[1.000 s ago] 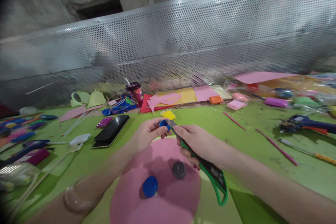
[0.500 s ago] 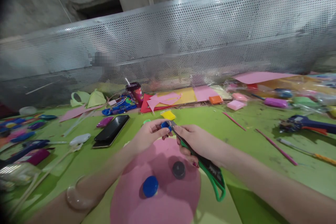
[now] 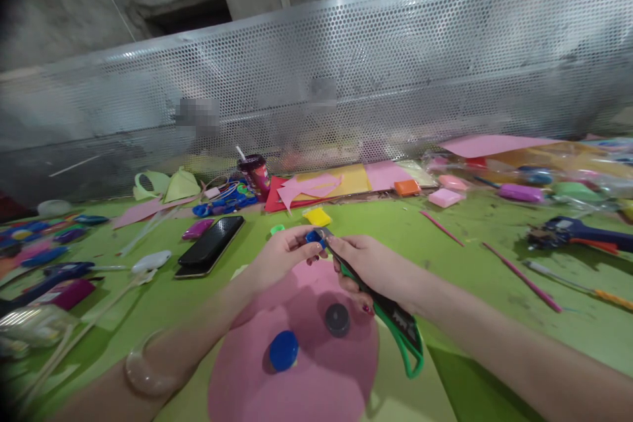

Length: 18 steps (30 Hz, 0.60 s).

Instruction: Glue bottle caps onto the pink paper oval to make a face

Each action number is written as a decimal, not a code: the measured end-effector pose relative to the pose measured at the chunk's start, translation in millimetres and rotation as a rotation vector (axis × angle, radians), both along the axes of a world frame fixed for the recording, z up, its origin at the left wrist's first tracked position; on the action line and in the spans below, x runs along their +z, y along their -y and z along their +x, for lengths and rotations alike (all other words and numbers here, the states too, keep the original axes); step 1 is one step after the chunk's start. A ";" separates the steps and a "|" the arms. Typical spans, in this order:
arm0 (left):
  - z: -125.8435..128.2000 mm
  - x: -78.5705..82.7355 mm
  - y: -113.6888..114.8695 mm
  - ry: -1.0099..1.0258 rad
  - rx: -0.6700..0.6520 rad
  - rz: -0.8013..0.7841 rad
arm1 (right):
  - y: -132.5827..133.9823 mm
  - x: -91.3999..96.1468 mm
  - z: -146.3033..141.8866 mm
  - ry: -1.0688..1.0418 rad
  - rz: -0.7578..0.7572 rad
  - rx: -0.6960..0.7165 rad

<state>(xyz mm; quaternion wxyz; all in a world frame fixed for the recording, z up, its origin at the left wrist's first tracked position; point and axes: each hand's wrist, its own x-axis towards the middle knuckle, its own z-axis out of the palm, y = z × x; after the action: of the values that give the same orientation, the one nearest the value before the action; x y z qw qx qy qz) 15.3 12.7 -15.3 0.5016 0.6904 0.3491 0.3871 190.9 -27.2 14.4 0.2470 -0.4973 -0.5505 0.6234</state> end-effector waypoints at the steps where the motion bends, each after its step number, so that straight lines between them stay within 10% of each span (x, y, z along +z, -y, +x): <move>1: -0.2 -0.3 -0.9 0.005 0.006 -0.003 | -0.4 0.3 -0.2 0.005 0.006 0.001; 13: -8.4 -21.1 -26.0 -0.060 0.121 0.150 | -19.1 -0.3 11.1 0.468 0.330 0.092; 18: -17.9 -14.7 -27.8 -0.468 0.210 0.349 | -28.1 -10.8 19.9 0.753 0.567 0.113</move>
<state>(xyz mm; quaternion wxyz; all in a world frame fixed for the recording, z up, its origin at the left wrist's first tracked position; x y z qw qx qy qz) -2.6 40.5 -30.0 0.2386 0.7966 0.4528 0.3216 210.7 0.9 3.6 0.1221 -0.5708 -0.7765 0.2375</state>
